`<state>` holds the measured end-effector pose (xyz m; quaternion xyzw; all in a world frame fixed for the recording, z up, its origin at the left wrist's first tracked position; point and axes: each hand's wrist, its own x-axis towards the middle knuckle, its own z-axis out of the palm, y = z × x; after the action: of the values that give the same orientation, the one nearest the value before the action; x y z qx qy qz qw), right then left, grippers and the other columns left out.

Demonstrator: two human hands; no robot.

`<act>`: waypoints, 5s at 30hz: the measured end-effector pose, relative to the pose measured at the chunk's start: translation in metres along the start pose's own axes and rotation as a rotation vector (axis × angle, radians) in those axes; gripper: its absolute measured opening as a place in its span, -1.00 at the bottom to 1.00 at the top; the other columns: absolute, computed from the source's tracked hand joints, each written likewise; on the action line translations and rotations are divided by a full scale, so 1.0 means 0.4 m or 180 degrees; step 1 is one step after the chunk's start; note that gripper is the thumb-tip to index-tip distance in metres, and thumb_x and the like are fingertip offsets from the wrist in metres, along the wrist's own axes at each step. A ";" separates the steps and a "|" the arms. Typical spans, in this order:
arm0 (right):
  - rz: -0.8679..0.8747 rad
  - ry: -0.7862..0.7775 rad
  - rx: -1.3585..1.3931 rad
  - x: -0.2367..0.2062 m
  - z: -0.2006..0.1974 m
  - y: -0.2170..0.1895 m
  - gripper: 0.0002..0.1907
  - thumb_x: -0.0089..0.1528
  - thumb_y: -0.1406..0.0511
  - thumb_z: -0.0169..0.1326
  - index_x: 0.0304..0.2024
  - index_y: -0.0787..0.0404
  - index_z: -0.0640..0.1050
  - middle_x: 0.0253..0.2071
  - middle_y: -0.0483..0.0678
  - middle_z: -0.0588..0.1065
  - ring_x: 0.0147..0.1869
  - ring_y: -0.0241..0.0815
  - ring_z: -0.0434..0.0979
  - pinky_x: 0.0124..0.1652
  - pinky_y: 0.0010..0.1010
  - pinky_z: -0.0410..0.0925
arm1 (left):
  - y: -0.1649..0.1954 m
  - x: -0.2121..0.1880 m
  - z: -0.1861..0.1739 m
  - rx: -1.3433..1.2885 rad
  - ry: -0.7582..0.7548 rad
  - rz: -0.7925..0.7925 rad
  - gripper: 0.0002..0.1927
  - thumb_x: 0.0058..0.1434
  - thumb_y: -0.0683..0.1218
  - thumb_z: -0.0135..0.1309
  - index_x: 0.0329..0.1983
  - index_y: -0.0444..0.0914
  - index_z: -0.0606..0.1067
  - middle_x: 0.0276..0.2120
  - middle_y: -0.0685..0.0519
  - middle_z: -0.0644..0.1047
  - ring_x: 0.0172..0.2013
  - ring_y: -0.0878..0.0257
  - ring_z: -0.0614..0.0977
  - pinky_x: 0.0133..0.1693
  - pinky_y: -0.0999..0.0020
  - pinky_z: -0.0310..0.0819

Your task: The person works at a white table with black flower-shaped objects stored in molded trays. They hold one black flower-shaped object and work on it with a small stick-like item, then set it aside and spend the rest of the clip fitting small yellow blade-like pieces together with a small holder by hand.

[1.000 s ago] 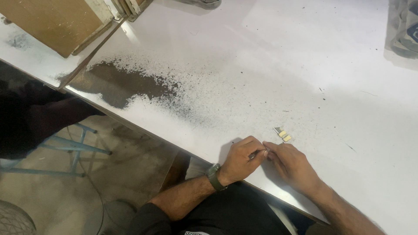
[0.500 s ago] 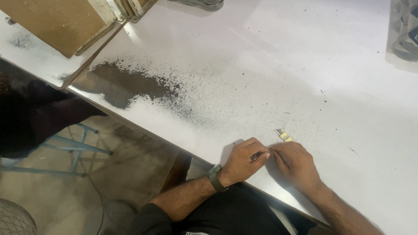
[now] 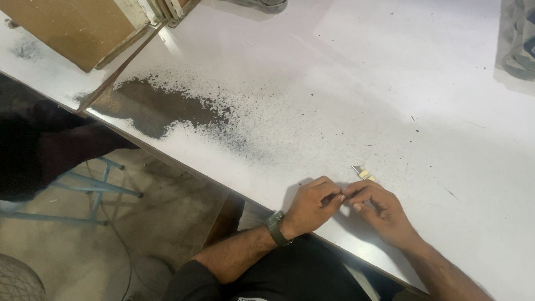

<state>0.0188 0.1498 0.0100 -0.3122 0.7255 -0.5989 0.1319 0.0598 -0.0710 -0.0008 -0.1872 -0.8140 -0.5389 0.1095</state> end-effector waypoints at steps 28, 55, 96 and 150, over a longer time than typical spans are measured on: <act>-0.1046 -0.0289 -0.2366 0.006 0.014 -0.081 -0.78 0.09 0.38 0.18 -0.19 0.23 0.58 -0.10 -0.03 0.56 -0.07 -0.11 0.58 -0.09 -0.24 0.42 | 0.003 0.000 0.017 -0.0255 0.0221 0.0079 -0.88 0.44 -0.16 0.03 -0.18 -0.30 0.54 -0.25 0.04 0.52 -0.32 0.34 0.53 -0.32 0.44 0.49; -0.0148 -0.0264 -0.0978 0.008 0.012 -0.044 -0.88 0.23 0.40 0.12 -0.19 0.20 0.62 -0.09 -0.01 0.49 -0.01 -0.17 0.59 -0.06 -0.33 0.51 | 0.004 0.002 0.010 -0.0152 0.0169 -0.0078 -0.90 0.40 -0.17 0.05 -0.19 -0.29 0.55 -0.29 0.07 0.51 -0.39 0.39 0.51 -0.38 0.48 0.43; -0.0151 -0.0107 -0.0960 0.006 0.014 -0.041 -0.88 0.24 0.40 0.13 -0.16 0.18 0.60 -0.08 0.00 0.50 -0.02 -0.21 0.59 -0.05 -0.36 0.52 | 0.006 -0.003 0.014 -0.0113 0.0149 -0.0047 -0.90 0.40 -0.17 0.05 -0.20 -0.29 0.55 -0.31 0.08 0.51 -0.41 0.39 0.49 -0.41 0.46 0.40; 0.0609 -0.0165 -0.1203 0.021 0.016 -0.064 -0.75 0.28 0.30 0.06 0.01 0.16 0.54 -0.23 -0.09 0.59 -0.15 -0.25 0.66 -0.13 -0.35 0.56 | 0.005 0.003 0.016 -0.0095 -0.0022 0.0198 -0.89 0.40 -0.13 0.09 -0.14 -0.26 0.57 -0.29 0.09 0.53 -0.38 0.39 0.53 -0.39 0.48 0.45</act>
<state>0.0237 0.1372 0.0344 -0.2764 0.8477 -0.4287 0.1458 0.0596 -0.0643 -0.0012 -0.2159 -0.8000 -0.5467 0.1206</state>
